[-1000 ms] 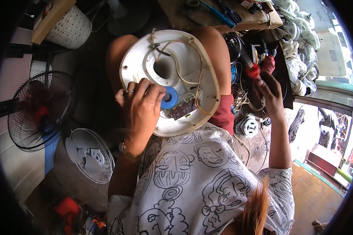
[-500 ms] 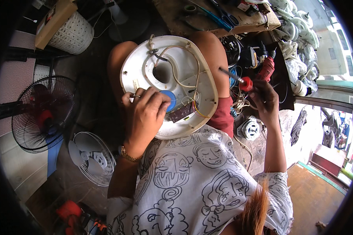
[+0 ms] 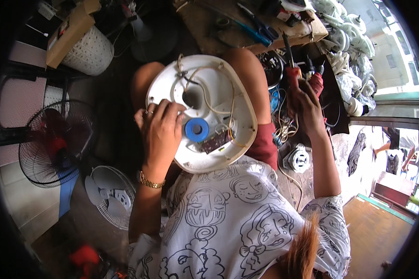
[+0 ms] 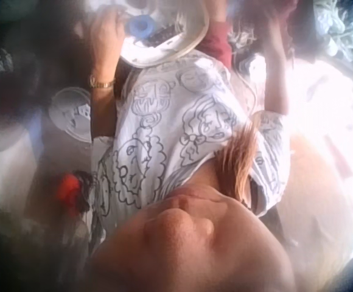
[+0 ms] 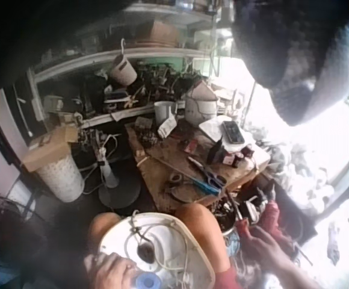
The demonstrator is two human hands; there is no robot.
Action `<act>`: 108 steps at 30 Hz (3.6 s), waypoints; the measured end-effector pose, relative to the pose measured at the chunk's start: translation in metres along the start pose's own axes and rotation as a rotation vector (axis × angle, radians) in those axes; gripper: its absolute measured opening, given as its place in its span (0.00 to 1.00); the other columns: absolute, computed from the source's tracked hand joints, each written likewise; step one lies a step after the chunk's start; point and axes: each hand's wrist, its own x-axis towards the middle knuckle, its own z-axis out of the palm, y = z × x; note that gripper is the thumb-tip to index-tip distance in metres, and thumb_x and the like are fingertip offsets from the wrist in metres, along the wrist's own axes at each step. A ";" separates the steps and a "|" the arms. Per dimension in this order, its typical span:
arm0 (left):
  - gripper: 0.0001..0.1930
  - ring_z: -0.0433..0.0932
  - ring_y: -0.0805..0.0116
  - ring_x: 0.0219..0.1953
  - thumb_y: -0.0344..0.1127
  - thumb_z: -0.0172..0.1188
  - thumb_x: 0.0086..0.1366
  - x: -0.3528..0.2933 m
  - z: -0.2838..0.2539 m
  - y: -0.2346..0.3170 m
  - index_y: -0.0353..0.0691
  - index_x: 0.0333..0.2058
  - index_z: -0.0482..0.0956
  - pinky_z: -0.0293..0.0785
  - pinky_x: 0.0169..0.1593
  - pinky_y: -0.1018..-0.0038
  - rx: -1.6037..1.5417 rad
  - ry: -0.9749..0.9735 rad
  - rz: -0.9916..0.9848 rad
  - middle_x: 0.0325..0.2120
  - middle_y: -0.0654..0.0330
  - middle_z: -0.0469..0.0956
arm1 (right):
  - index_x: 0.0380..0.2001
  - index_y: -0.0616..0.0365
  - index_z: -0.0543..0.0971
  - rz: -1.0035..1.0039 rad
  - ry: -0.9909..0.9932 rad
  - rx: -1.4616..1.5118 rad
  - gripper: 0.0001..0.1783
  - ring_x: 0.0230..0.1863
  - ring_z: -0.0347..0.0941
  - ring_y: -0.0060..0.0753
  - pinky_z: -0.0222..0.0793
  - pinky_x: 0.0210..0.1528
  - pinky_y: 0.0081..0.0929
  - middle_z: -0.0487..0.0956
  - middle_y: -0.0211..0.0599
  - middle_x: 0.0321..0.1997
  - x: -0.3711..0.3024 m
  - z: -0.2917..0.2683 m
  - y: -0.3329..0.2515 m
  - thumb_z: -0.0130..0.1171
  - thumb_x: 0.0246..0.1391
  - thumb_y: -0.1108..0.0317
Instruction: The person works on the internal wiring and circuit board of a plastic fan base using a soldering iron, pliers, and electrical tape while holding the unit on their lap.
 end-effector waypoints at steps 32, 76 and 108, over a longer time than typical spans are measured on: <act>0.14 0.70 0.63 0.53 0.42 0.71 0.57 -0.039 -0.002 0.009 0.58 0.43 0.83 0.55 0.56 0.52 -0.124 -0.077 -0.092 0.47 0.68 0.74 | 0.43 0.56 0.87 -0.569 -0.081 -0.985 0.11 0.37 0.81 0.25 0.74 0.41 0.24 0.87 0.37 0.41 0.053 0.024 -0.115 0.67 0.56 0.70; 0.24 0.70 0.63 0.55 0.45 0.77 0.49 -0.034 -0.003 0.006 0.55 0.46 0.81 0.53 0.59 0.48 -0.184 -0.169 -0.060 0.46 0.71 0.77 | 0.41 0.36 0.89 -1.071 -0.651 -1.424 0.24 0.25 0.62 0.25 0.61 0.23 0.26 0.72 0.15 0.24 -0.011 0.093 -0.102 0.69 0.32 0.65; 0.29 0.71 0.65 0.55 0.43 0.76 0.48 -0.034 -0.002 0.007 0.54 0.50 0.79 0.51 0.60 0.52 -0.165 -0.143 -0.040 0.47 0.69 0.78 | 0.35 0.43 0.88 -0.993 -0.556 -1.499 0.16 0.25 0.65 0.26 0.65 0.23 0.26 0.72 0.20 0.24 -0.035 0.095 -0.108 0.72 0.36 0.63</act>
